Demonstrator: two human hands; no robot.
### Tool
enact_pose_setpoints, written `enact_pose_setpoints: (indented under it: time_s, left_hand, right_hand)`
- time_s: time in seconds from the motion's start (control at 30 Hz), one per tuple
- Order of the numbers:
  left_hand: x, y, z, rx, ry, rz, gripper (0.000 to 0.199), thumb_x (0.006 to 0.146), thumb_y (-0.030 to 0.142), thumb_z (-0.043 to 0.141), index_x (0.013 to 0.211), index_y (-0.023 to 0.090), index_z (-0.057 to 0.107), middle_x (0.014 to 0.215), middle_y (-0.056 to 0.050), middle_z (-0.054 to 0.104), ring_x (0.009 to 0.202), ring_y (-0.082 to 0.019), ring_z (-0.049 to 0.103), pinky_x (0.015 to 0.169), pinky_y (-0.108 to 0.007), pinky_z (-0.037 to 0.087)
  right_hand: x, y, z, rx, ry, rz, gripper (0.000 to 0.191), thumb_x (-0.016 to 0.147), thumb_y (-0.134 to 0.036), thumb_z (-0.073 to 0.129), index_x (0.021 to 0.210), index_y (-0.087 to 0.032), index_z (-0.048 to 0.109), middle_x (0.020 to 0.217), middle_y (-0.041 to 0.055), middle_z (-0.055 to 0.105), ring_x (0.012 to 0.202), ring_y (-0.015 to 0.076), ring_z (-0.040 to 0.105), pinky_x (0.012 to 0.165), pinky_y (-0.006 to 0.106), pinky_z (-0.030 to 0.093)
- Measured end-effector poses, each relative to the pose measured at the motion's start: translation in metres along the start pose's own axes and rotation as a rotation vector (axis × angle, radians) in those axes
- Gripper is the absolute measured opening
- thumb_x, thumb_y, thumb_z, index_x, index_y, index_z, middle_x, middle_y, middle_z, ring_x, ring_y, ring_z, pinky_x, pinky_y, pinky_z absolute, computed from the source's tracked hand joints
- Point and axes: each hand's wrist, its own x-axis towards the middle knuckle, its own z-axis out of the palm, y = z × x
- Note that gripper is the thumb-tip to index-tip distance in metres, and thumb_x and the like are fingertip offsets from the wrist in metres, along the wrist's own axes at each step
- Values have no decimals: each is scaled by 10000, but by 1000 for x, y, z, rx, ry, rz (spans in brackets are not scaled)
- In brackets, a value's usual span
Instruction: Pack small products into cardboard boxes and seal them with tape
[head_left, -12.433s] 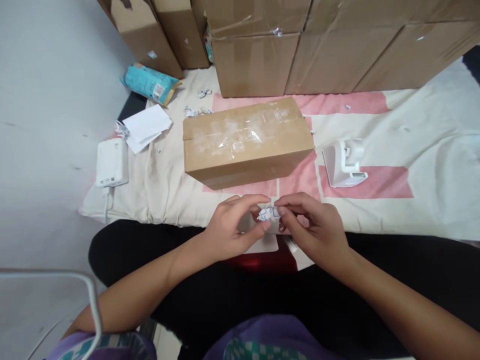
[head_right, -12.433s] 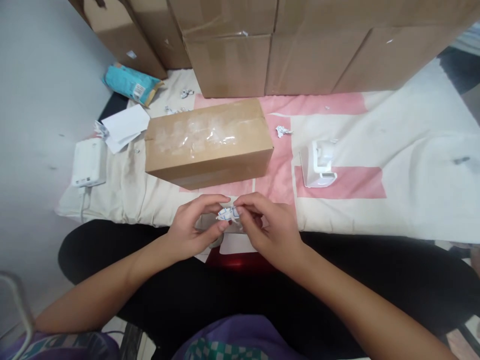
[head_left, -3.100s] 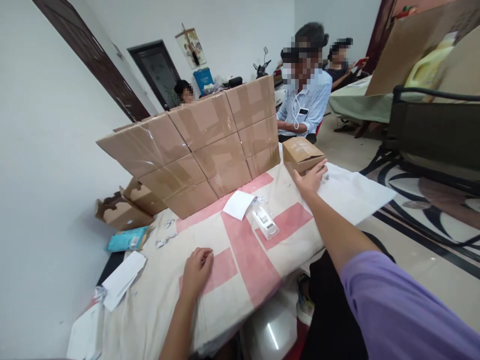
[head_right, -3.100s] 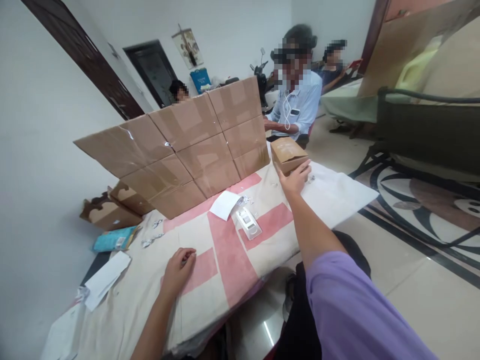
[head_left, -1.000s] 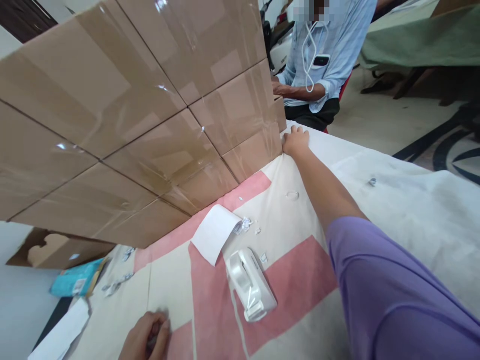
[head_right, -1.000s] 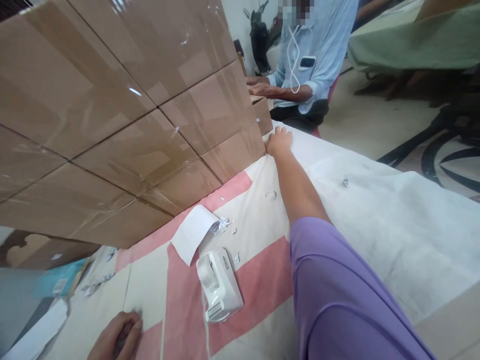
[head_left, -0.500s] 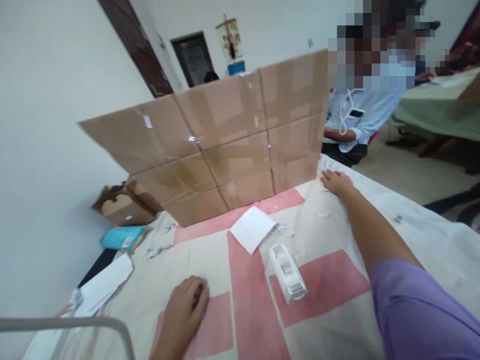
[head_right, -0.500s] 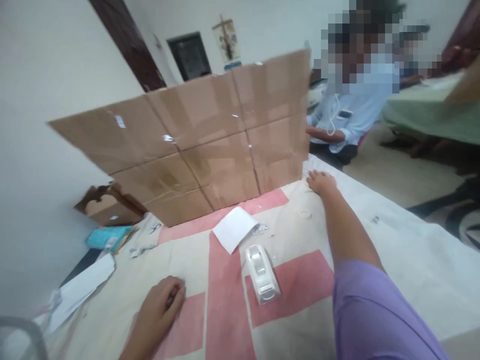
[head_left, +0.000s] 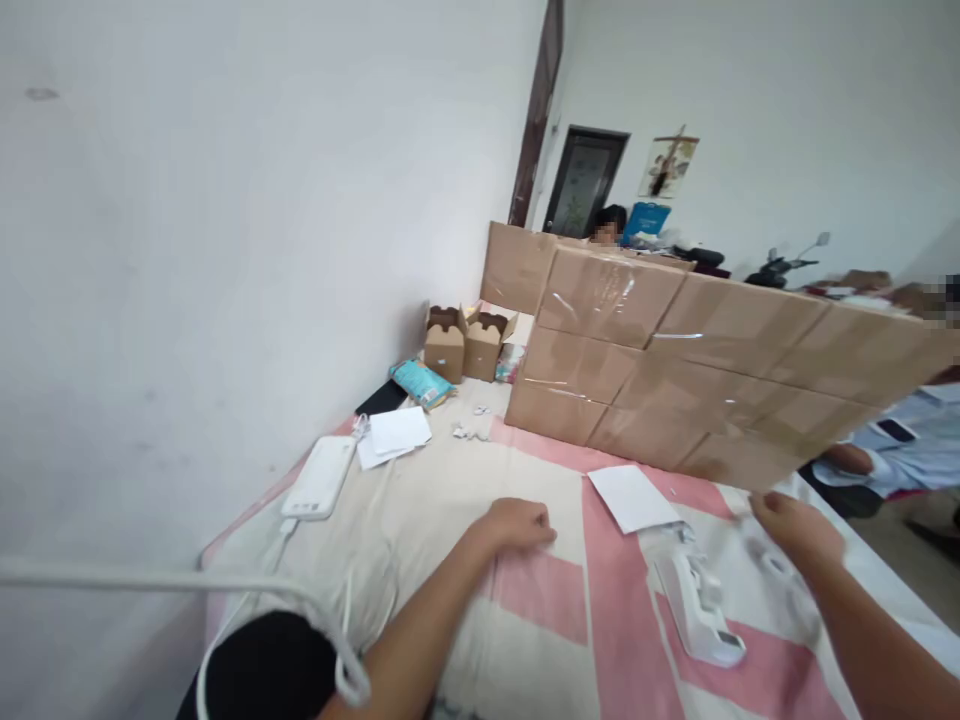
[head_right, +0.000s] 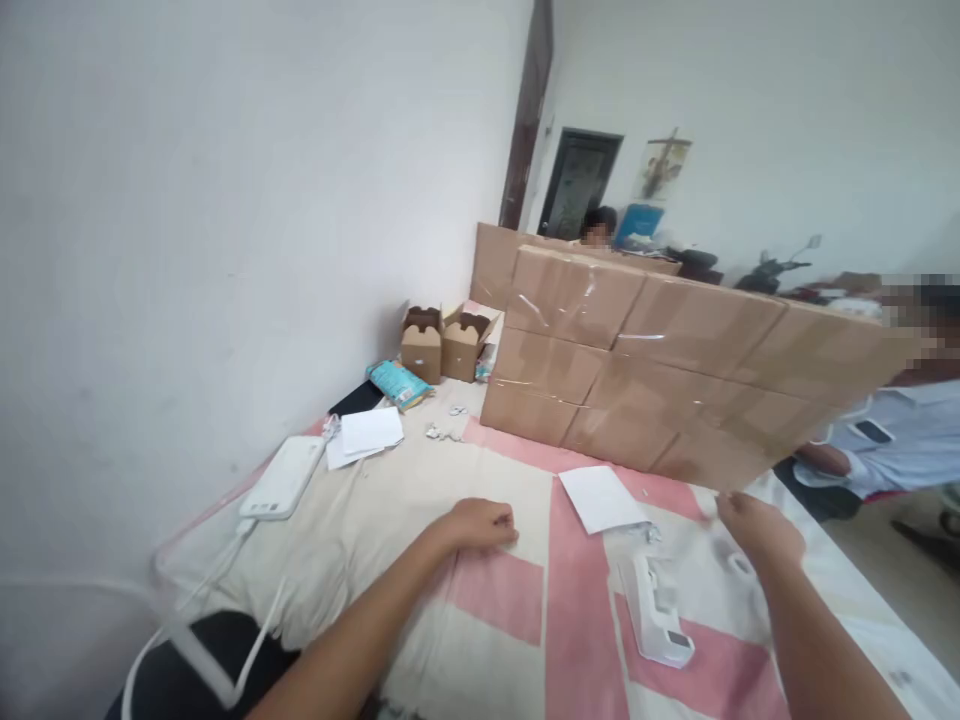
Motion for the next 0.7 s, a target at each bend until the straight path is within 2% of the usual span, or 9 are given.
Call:
enact_pose_setpoints:
  time_s: [0.07, 0.13, 0.23, 0.3, 0.37, 0.43, 0.53, 0.6, 0.7]
  left_hand:
    - [8, -6, -20, -52, -69, 26, 184, 820, 436, 713, 875, 262, 738, 897, 45, 776, 784, -160, 690, 702, -249, 483]
    - [15, -14, -45, -72, 7, 19, 156, 794, 405, 758, 857, 263, 748, 903, 45, 775, 833, -156, 692, 745, -235, 488]
    - [20, -42, -93, -65, 374, -117, 242, 947, 369, 589, 1128, 273, 717, 1208, -24, 733, 1157, -200, 636, 964, -279, 453]
    - [21, -73, -125, -55, 647, -289, 393, 1021, 324, 432, 1373, 229, 580, 1435, -126, 594, 1356, -265, 504, 1097, -377, 371]
    - [23, -110, -150, -56, 816, -475, 534, 984, 322, 508, 1484, 145, 443, 1516, -241, 469, 1409, -363, 417, 1125, -481, 318]
    - [27, -145, -161, -60, 871, -604, 707, 878, 328, 680, 1490, 104, 407, 1485, -301, 462, 1366, -420, 425, 1085, -510, 334]
    - [36, -181, -160, -43, 859, -693, 712, 804, 268, 762, 1436, 129, 464, 1398, -292, 547, 1297, -413, 478, 1031, -479, 361]
    - [40, -193, -155, -21, 851, -706, 585, 850, 215, 699, 1398, 159, 504, 1332, -255, 614, 1266, -381, 514, 1010, -455, 366]
    - [41, -197, -152, -3, 855, -685, 473, 904, 154, 590, 1373, 178, 540, 1161, -196, 714, 1171, -337, 588, 959, -424, 389]
  right_hand:
    - [17, -59, -5, 4, -19, -140, 328, 778, -442, 430, 501, -290, 520, 572, 166, 633, 489, 322, 617, 473, 419, 409]
    - [26, -133, -6, 21, -16, -325, 319, 823, -416, 418, 594, -269, 584, 654, 162, 674, 580, 300, 648, 531, 390, 430]
    - [23, -259, -9, 68, -45, -693, 333, 883, -406, 437, 680, -230, 633, 795, 124, 717, 771, 241, 682, 707, 326, 487]
    - [18, -345, -9, 83, -71, -896, 300, 899, -417, 484, 782, -229, 686, 890, 105, 740, 894, 237, 689, 811, 310, 495]
    - [17, -424, -4, 104, -80, -999, 326, 941, -406, 464, 1070, -241, 715, 1100, 102, 749, 1021, 249, 685, 846, 319, 504]
    - [26, -493, 7, 136, -96, -1015, 483, 966, -385, 442, 1407, -235, 570, 1388, 119, 653, 1128, 263, 669, 844, 337, 523]
    - [49, -568, 33, 197, -139, -932, 731, 957, -370, 469, 1617, -121, 275, 1637, 190, 389, 1325, 319, 570, 967, 398, 517]
    - [60, -597, 51, 278, -278, -831, 888, 905, -422, 588, 1646, -123, 202, 1584, 198, 462, 1309, 339, 585, 1003, 413, 508]
    - [60, -613, 65, 311, -443, -693, 879, 841, -608, 663, 1559, -158, 429, 1385, 186, 649, 1134, 340, 680, 951, 427, 526]
